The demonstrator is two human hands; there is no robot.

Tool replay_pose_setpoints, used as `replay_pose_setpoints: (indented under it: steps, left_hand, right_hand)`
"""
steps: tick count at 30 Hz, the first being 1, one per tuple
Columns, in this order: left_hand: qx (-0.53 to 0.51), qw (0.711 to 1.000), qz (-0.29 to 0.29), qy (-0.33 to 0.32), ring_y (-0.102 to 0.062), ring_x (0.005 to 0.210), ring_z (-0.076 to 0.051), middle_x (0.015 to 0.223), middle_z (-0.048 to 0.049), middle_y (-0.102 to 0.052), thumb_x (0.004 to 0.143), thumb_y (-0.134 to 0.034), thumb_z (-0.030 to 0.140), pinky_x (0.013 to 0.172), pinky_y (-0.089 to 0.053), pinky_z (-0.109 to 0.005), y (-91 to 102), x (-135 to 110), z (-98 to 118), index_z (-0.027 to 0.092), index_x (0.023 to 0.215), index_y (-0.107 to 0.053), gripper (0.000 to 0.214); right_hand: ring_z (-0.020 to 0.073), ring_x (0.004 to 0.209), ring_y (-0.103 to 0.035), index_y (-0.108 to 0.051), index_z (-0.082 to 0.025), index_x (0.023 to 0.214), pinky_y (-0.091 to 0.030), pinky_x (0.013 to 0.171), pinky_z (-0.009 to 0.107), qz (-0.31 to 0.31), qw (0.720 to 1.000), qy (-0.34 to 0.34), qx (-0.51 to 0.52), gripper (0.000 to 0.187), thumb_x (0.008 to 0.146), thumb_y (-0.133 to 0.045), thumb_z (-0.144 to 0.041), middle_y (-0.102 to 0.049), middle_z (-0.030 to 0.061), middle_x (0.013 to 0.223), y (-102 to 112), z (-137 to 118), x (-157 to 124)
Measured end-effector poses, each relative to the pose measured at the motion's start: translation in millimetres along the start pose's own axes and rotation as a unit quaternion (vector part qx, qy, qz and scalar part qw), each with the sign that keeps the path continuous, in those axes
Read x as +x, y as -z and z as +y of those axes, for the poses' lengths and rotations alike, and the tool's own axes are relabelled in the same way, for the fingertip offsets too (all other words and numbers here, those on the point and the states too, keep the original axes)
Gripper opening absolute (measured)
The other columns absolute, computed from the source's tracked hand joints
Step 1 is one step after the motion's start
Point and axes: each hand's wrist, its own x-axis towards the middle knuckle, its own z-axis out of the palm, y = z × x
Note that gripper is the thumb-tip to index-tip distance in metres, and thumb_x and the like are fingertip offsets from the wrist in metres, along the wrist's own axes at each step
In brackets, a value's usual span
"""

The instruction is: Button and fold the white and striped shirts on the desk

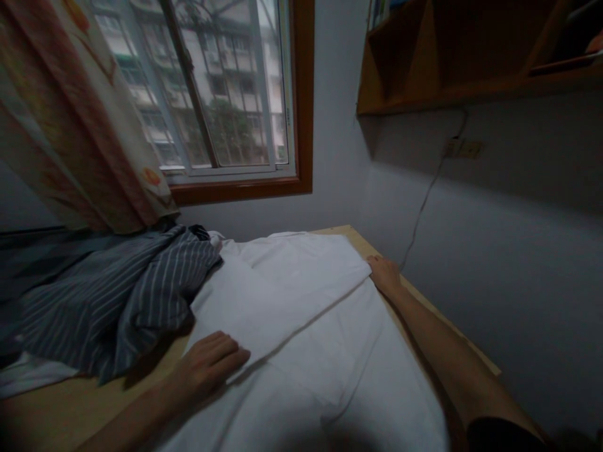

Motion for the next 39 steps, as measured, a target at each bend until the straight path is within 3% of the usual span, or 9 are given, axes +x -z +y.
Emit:
replay_pose_setpoints:
  steps: [7,11,14,17,20,23,26,30,39]
  left_hand:
    - [-0.01,1.0,0.0,-0.003,-0.049,0.06,-0.016,0.069,-0.0037,-0.055,0.096,-0.035,0.019,0.057,-0.039,-0.03,-11.3,-5,2,0.018,0.096,-0.057,0.022]
    - [-0.022,1.0,-0.006,0.008,-0.05,0.062,-0.016,0.071,-0.005,-0.056,0.093,-0.034,0.013,0.058,-0.038,-0.03,-14.1,-12,2,0.018,0.094,-0.058,0.025]
    - [-0.056,0.996,-0.067,0.03,-0.051,0.066,-0.017,0.074,-0.0054,-0.058,0.088,-0.039,0.011,0.062,-0.039,-0.031,-13.8,-15,7,0.019,0.09,-0.059,0.022]
    - [-0.121,0.978,-0.158,0.062,-0.053,0.072,-0.018,0.076,-0.0051,-0.058,0.085,-0.051,0.027,0.068,-0.042,-0.033,-5.4,-11,8,0.019,0.082,-0.06,0.012]
    - [-0.163,0.968,-0.164,0.102,-0.056,0.08,-0.02,0.08,-0.0068,-0.061,0.088,-0.05,0.041,0.075,-0.045,-0.036,3.6,-4,2,0.019,0.073,-0.06,0.029]
    - [-0.125,0.968,-0.131,0.173,-0.054,0.111,-0.028,0.116,-0.0126,-0.064,0.093,-0.044,0.046,0.093,-0.043,-0.046,0.5,-1,-5,0.021,0.105,-0.067,0.036]
    - [-0.096,0.952,-0.213,0.199,-0.033,0.137,-0.036,0.148,-0.0116,-0.041,0.088,-0.046,0.061,0.107,-0.027,-0.061,-14.9,-4,-7,0.03,0.142,-0.044,0.062]
    - [-0.114,0.93,-0.288,0.197,-0.019,0.144,-0.037,0.157,-0.0083,-0.023,0.086,-0.04,0.069,0.11,-0.015,-0.065,-34.7,-8,-6,0.035,0.15,-0.025,0.074]
    - [-0.098,0.923,-0.287,0.236,-0.013,0.145,-0.036,0.158,-0.0069,-0.018,0.086,-0.034,0.073,0.112,-0.012,-0.064,-63.2,25,-17,0.032,0.15,-0.027,0.076]
  right_hand:
    - [0.0259,0.096,-0.064,-0.063,-0.017,0.105,-0.045,0.081,0.035,-0.045,0.998,-0.037,-0.039,0.026,0.093,-0.04,-0.018,-0.066,0.0174,0.106,3,-1,1]
    - [0.0249,0.098,-0.063,-0.065,-0.017,0.104,-0.044,0.083,0.033,-0.059,0.998,0.001,-0.008,0.023,0.091,-0.047,-0.02,-0.066,0.0152,0.109,1,12,0]
    - [0.023,0.096,-0.062,-0.068,-0.018,0.099,-0.043,0.086,0.032,-0.08,0.993,0.028,0.086,0.019,0.082,-0.061,-0.023,-0.068,0.0114,0.106,3,29,3]
    - [0.0215,0.082,-0.063,-0.069,-0.016,0.096,-0.047,0.079,0.031,-0.129,0.959,-0.013,0.251,0.036,0.062,-0.078,-0.023,-0.071,0.0058,0.088,13,48,13]
    - [0.0228,0.077,-0.064,-0.07,-0.012,0.092,-0.05,0.076,0.034,-0.171,0.93,-0.059,0.321,0.043,0.05,-0.08,-0.014,-0.072,0.0055,0.082,33,58,28]
    - [0.0265,0.099,-0.063,-0.069,-0.013,0.102,-0.047,0.091,0.039,-0.102,0.967,-0.036,0.233,0.035,0.068,-0.073,-0.02,-0.07,0.0128,0.106,45,38,33]
    - [0.0323,0.127,-0.047,-0.058,-0.013,0.126,-0.034,0.107,0.048,-0.011,0.99,0.012,0.142,0.052,0.084,-0.061,-0.043,-0.053,0.0196,0.135,33,-13,15]
    - [0.0414,0.141,-0.023,-0.039,-0.02,0.145,-0.016,0.11,0.063,-0.089,0.993,0.013,0.076,0.073,0.088,-0.046,-0.064,-0.03,0.0187,0.153,-6,-69,-20]
    - [0.0298,0.146,-0.014,-0.02,-0.029,0.152,-0.01,0.114,0.056,-0.147,0.989,0.027,-0.017,0.068,0.094,-0.022,-0.064,-0.017,0.0098,0.159,-32,-43,23]
